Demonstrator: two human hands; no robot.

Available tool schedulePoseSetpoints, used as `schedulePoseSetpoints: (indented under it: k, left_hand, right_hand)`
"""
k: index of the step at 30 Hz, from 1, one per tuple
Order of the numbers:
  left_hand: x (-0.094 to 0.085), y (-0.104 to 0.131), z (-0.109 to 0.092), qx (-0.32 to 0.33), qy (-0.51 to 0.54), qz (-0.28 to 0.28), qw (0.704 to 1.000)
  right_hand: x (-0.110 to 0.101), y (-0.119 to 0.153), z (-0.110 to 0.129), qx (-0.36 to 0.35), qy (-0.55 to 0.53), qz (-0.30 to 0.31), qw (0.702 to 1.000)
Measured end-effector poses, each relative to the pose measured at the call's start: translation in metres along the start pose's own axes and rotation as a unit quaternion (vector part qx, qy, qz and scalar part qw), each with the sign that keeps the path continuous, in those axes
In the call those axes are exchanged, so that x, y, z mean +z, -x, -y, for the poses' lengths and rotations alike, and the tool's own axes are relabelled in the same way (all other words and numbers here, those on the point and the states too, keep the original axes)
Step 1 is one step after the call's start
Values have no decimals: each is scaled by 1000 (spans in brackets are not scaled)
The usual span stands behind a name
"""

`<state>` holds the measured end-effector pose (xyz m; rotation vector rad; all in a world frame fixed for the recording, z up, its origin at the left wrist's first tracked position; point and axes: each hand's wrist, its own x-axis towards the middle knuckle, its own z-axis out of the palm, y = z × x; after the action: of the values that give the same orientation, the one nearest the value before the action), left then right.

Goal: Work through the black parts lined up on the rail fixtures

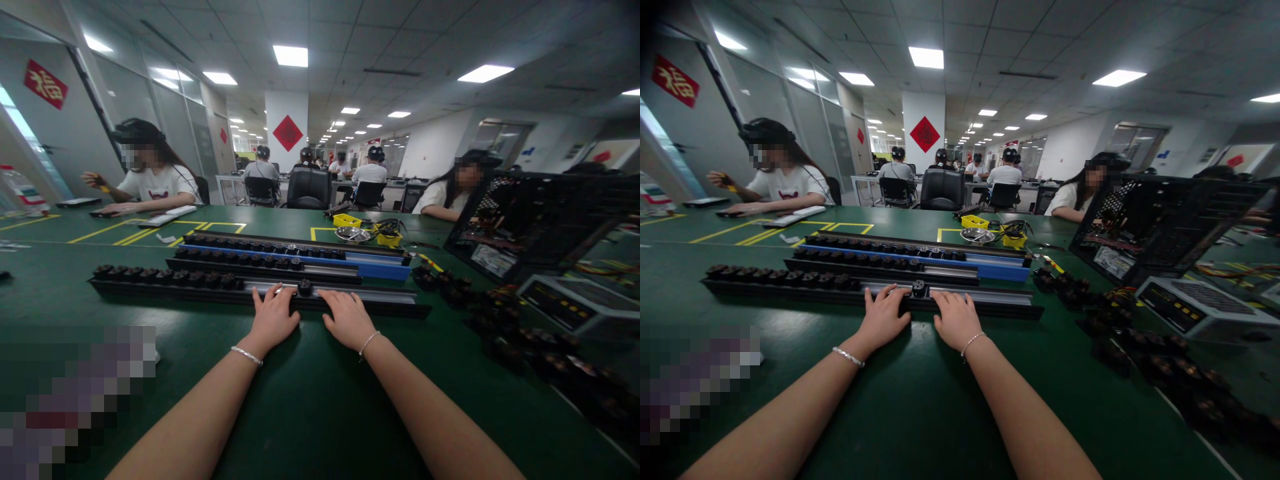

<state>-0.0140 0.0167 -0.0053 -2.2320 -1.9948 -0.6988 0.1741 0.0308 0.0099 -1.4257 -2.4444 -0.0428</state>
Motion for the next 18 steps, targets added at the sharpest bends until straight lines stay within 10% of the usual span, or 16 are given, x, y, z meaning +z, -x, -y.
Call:
schedulePoseSetpoints:
  k: [18]
  left_hand:
    - [-1, 0, -1, 0, 3, 13, 1000]
  right_hand:
    - [12, -6, 8, 7, 49, -23, 999]
